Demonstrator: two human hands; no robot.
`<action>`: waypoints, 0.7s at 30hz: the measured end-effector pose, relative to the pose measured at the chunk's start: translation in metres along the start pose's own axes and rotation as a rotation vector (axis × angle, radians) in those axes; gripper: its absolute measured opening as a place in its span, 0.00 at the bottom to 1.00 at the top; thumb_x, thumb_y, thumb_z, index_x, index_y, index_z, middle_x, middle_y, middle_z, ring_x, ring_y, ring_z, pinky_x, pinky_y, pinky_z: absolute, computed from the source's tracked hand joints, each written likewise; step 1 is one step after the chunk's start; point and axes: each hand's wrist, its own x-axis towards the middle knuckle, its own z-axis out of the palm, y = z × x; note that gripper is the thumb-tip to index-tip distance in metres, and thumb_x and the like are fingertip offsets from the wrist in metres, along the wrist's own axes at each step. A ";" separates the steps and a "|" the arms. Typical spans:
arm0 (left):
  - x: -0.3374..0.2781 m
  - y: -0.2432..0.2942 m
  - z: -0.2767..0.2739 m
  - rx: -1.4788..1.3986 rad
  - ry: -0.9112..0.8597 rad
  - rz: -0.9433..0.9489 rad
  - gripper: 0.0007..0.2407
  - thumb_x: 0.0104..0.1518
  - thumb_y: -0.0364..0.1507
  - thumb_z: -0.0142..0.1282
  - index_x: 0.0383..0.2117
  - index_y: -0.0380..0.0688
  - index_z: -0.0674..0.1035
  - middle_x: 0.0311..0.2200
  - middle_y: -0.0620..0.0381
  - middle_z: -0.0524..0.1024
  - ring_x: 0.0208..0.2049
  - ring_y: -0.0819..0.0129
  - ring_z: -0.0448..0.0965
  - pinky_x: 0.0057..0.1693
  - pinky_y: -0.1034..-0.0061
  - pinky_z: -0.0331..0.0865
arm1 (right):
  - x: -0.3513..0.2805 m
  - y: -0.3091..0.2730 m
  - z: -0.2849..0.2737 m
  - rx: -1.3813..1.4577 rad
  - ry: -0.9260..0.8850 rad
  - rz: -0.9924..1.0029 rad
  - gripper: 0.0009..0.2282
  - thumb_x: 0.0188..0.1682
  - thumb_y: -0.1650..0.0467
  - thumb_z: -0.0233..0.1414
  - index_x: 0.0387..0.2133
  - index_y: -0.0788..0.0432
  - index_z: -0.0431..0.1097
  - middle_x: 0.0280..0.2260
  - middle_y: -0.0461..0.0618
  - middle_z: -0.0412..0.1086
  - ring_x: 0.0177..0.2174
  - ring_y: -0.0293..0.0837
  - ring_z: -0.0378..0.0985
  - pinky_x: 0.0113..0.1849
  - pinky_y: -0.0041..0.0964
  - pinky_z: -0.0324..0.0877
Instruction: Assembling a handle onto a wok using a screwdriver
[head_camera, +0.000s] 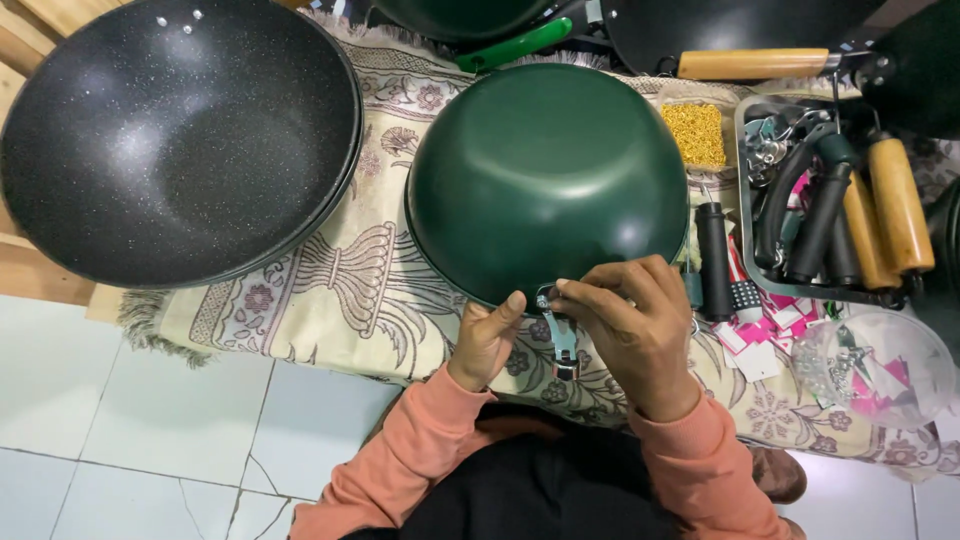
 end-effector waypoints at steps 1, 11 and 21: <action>0.000 0.002 0.002 0.000 0.001 0.000 0.19 0.61 0.20 0.51 0.60 0.35 0.73 0.55 0.42 0.75 0.59 0.54 0.72 0.62 0.55 0.68 | -0.001 0.000 0.000 0.001 0.000 0.000 0.05 0.45 0.69 0.68 0.33 0.51 0.81 0.33 0.44 0.75 0.31 0.47 0.73 0.33 0.40 0.70; 0.004 0.128 0.152 -0.014 -0.048 0.009 0.19 0.62 0.19 0.51 0.61 0.34 0.71 0.56 0.41 0.75 0.59 0.52 0.72 0.63 0.54 0.68 | -0.008 0.001 0.002 -0.071 0.027 -0.051 0.04 0.47 0.71 0.66 0.34 0.50 0.82 0.33 0.45 0.75 0.30 0.48 0.73 0.32 0.40 0.69; 0.003 0.106 0.124 0.001 -0.046 -0.008 0.18 0.62 0.20 0.51 0.60 0.36 0.72 0.55 0.43 0.75 0.59 0.53 0.73 0.62 0.54 0.70 | 0.001 -0.001 0.001 -0.052 0.035 -0.076 0.07 0.48 0.72 0.64 0.39 0.52 0.80 0.33 0.47 0.74 0.29 0.48 0.73 0.32 0.39 0.70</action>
